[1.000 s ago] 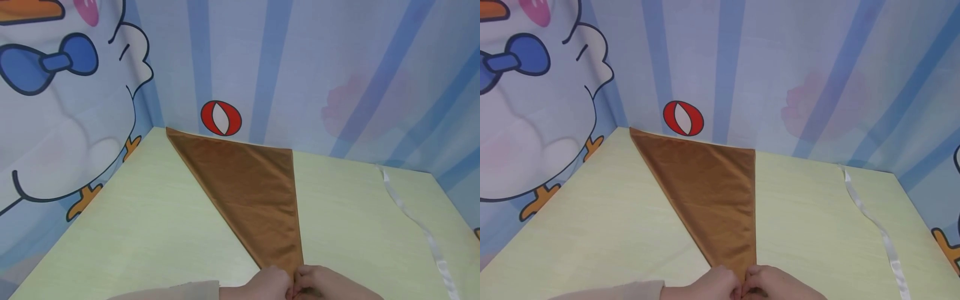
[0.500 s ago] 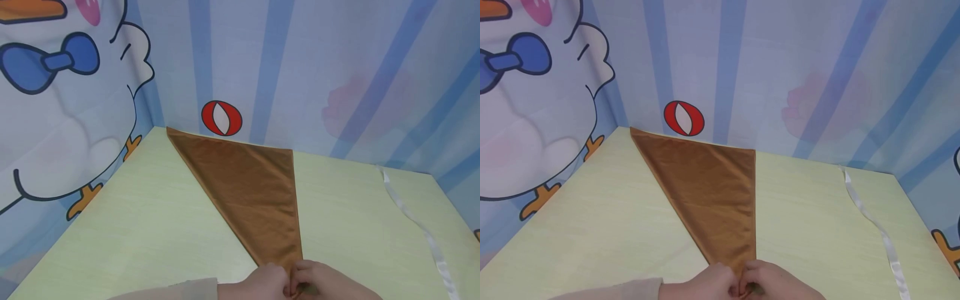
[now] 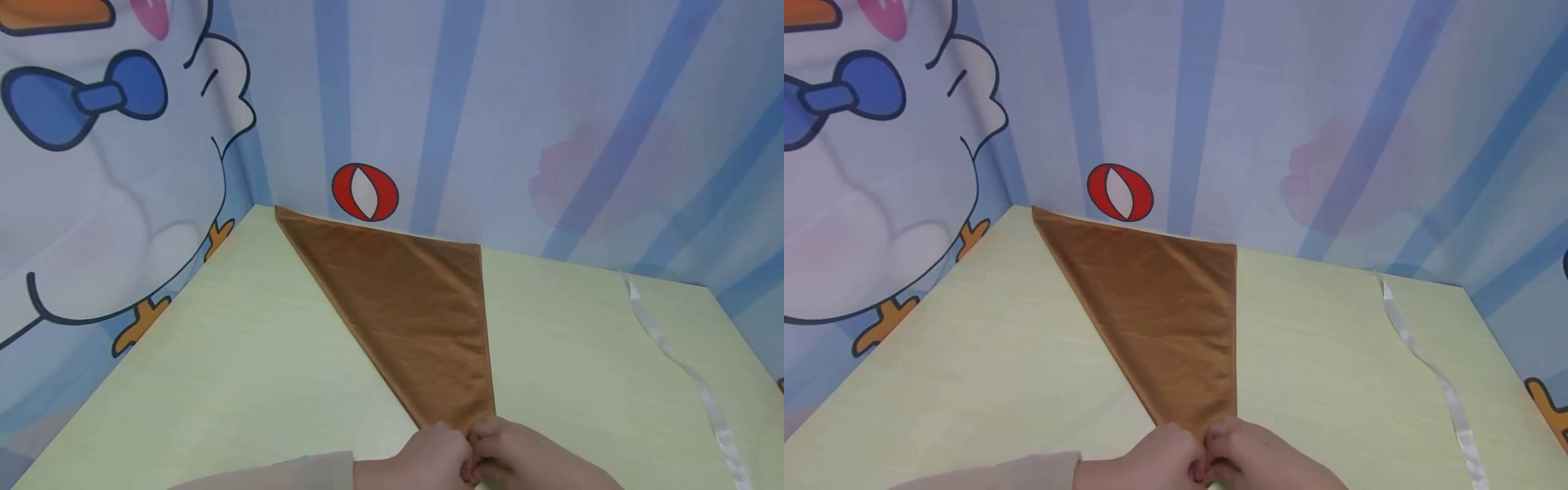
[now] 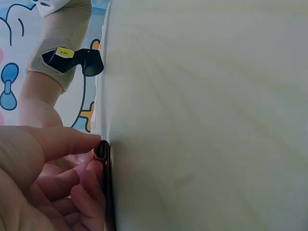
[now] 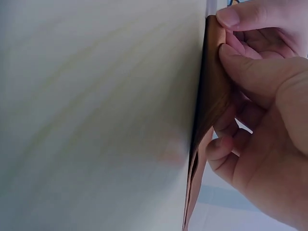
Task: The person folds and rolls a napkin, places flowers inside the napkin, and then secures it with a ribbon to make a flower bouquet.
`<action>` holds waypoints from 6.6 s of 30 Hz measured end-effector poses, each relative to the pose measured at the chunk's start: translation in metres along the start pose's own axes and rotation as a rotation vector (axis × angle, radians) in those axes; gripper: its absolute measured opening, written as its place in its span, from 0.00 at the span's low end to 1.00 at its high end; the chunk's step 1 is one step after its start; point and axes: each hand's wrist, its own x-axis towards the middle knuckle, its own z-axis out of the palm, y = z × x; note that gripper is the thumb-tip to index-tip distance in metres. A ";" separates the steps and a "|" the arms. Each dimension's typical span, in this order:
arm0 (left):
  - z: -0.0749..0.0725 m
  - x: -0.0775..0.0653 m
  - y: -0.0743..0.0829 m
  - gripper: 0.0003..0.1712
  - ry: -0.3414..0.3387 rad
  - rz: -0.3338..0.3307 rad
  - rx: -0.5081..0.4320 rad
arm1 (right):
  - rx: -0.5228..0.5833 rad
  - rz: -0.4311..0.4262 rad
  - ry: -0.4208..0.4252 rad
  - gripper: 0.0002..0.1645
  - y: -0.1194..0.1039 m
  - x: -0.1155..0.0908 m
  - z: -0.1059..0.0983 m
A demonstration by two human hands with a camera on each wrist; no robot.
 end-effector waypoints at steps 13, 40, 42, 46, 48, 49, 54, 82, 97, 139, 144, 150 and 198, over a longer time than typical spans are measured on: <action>-0.004 -0.005 -0.013 0.24 0.020 -0.009 -0.312 | 0.015 -0.120 0.075 0.05 -0.002 0.005 -0.001; -0.010 -0.004 -0.019 0.29 0.096 -0.066 -0.138 | -0.142 -0.125 0.074 0.06 0.000 0.016 -0.003; -0.011 -0.004 -0.019 0.28 0.118 -0.066 -0.111 | -0.156 -0.118 0.064 0.06 0.000 0.017 -0.004; -0.012 -0.004 -0.017 0.24 0.118 -0.062 -0.102 | -0.180 -0.126 0.085 0.07 0.000 0.019 -0.004; -0.013 -0.004 -0.017 0.21 0.111 -0.069 -0.092 | -0.196 -0.145 0.117 0.08 0.000 0.020 -0.004; -0.013 -0.003 -0.017 0.21 0.112 -0.072 -0.080 | -0.202 -0.156 0.134 0.08 0.001 0.021 -0.003; -0.014 -0.003 -0.019 0.24 0.120 -0.072 -0.092 | -0.219 -0.171 0.188 0.06 0.002 0.022 -0.002; -0.028 -0.005 -0.030 0.30 0.131 -0.089 -0.205 | -0.326 -0.225 0.208 0.08 0.009 0.040 -0.011; -0.029 0.001 -0.035 0.23 0.159 -0.103 -0.088 | -0.397 -0.209 0.162 0.04 0.012 0.049 -0.013; -0.047 0.008 -0.061 0.34 0.163 -0.185 -0.183 | -0.409 -0.163 0.135 0.05 0.021 0.077 -0.024; -0.050 0.008 -0.060 0.29 0.191 -0.184 -0.141 | -0.444 -0.172 0.135 0.04 0.022 0.082 -0.024; -0.051 0.008 -0.061 0.28 0.203 -0.187 -0.101 | -0.413 -0.145 0.140 0.04 0.023 0.087 -0.025; -0.067 0.006 -0.080 0.24 0.325 -0.321 -0.065 | -0.382 -0.141 0.176 0.09 0.034 0.113 -0.036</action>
